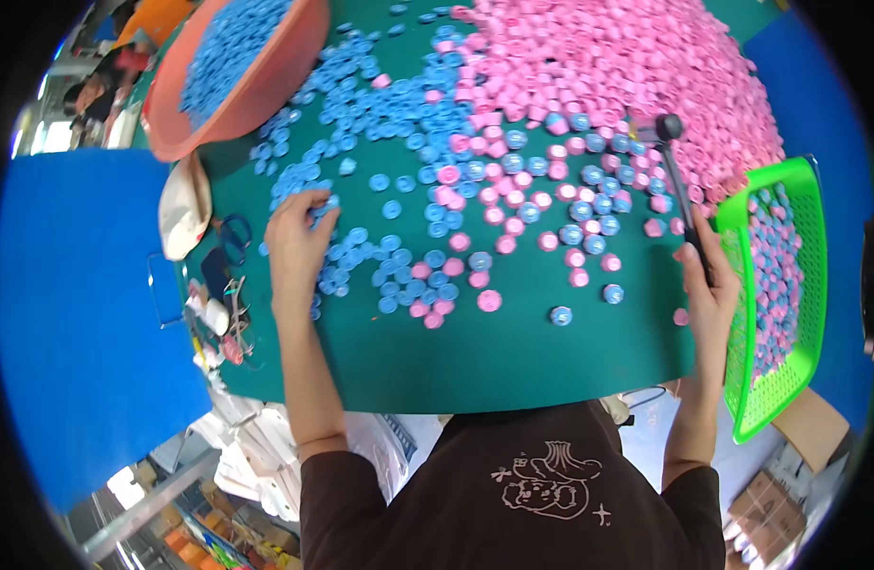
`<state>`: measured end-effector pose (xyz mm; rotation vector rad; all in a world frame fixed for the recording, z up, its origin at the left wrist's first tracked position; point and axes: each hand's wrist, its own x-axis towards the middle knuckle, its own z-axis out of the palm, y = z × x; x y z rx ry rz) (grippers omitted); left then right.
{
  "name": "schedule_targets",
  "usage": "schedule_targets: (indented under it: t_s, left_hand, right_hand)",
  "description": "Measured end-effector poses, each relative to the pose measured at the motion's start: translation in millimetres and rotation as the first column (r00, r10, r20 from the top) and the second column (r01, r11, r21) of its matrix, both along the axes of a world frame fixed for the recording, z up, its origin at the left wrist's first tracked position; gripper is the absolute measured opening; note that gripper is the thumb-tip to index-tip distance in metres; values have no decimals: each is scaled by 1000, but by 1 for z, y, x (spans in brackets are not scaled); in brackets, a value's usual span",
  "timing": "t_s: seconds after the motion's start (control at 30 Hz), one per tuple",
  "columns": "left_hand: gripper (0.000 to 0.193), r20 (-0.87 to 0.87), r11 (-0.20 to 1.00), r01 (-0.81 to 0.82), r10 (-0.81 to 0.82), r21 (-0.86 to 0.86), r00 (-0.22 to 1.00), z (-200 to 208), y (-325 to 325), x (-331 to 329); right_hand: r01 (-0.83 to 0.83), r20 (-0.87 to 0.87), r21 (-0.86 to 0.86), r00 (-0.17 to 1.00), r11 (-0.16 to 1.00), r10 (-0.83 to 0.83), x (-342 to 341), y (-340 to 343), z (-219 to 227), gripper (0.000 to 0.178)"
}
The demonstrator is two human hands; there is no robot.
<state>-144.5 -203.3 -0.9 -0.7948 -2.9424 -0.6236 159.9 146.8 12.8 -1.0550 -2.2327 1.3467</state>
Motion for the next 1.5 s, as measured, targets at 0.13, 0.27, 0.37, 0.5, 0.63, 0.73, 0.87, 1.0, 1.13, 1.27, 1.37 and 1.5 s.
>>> schedule_targets:
  t_s: [0.13, 0.27, 0.37, 0.5, 0.63, 0.73, 0.87, 1.0, 1.13, 1.27, 1.37, 1.5]
  left_hand:
    - [27, 0, 996, 44, -44, -72, 999, -1, -11, -10]
    - [27, 87, 992, 11, -1, -123, 996, 10, -1, -19]
    - [27, 103, 987, -3, -14, 160, 995, 18, 47, -4]
    - [29, 38, 853, 321, -368, 412, 929, 26, 172, 30]
    - [27, 2, 771, 513, -555, 377, 832, 13, 255, 37]
    - [25, -77, 741, 596, -605, 310, 793, -2, 280, 35]
    - [24, -30, 766, 612, -619, 198, 785, -13, 290, 33]
    - [22, 55, 791, 570, -594, 221, 803, -7, 293, 37]
    - [22, 98, 798, 542, -581, 263, 808, -8, 290, 34]
    - [23, 72, 797, 553, -583, 241, 809, -8, 289, 32]
    - [25, 47, 791, 555, -584, 257, 810, -7, 289, 32]
    - [31, 40, 802, 546, -571, 243, 820, 4, 274, 24]
  right_hand:
    - [-101, -41, 172, 993, 980, 109, -6, 4, -8, 45]
    - [-62, -92, 153, 993, 986, 77, -8, 6, -8, 43]
    - [-35, -26, 107, 999, 994, 38, -12, 8, 2, 42]
    - [-20, -112, 60, 993, 998, 27, -17, 17, -3, 40]
    - [-45, -139, 16, 989, 999, 47, -24, 19, 0, 40]
    - [-55, -128, 44, 990, 998, 60, -24, 23, -1, 41]
    - [-68, -110, 55, 991, 996, 74, -24, 26, 0, 42]
    - [-94, -106, 74, 989, 993, 102, -25, 29, -4, 42]
    - [-120, -34, 76, 992, 990, 123, -27, 31, -7, 43]
    - [-125, -7, 124, 992, 984, 127, -26, 30, -8, 43]
    - [-123, 3, 131, 992, 984, 124, -26, 29, -7, 44]
    - [-123, 8, 184, 992, 975, 124, -30, 24, 3, 43]
